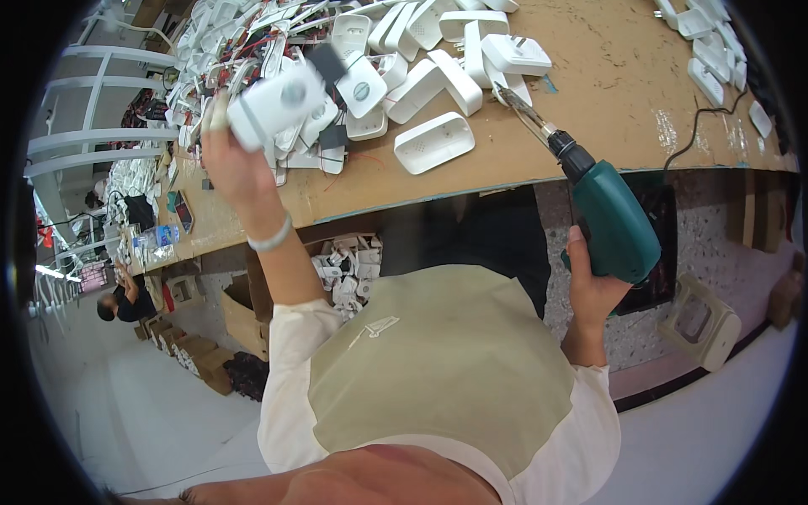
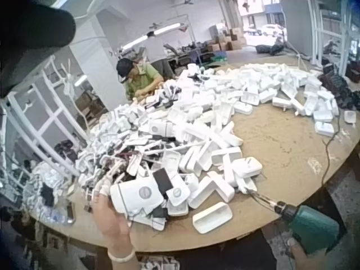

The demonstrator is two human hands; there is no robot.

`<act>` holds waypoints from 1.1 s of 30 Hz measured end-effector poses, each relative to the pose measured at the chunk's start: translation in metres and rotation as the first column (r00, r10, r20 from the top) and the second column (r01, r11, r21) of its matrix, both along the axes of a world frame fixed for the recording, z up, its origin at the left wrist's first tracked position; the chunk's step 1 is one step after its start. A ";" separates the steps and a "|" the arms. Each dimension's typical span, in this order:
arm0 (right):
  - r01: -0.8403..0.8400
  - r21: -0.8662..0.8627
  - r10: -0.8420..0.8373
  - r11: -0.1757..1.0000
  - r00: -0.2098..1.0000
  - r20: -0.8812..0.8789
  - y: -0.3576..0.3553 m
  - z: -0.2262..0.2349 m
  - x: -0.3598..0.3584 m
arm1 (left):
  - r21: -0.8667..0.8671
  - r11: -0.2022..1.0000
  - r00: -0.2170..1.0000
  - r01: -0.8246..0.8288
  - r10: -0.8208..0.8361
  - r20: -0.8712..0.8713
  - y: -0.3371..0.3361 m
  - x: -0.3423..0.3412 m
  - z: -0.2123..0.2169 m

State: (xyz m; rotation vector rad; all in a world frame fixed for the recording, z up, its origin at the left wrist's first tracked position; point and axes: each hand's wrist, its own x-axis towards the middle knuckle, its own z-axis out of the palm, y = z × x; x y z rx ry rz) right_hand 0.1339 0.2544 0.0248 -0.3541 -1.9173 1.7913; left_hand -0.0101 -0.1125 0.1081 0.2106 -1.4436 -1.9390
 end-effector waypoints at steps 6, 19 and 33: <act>-0.162 0.051 0.158 0.985 0.984 0.085 -0.005 -0.011 0.012 | -0.414 0.909 0.982 -0.046 0.118 0.150 0.041 0.070 -0.058; -0.291 0.172 0.257 0.941 0.947 0.191 -0.008 -0.034 0.014 | -0.988 0.121 0.969 0.100 0.214 0.124 0.142 0.063 -0.105; -0.406 0.332 0.384 0.851 0.914 0.133 -0.018 -0.037 -0.004 | -0.991 0.131 0.976 0.005 0.215 0.034 0.138 0.056 -0.121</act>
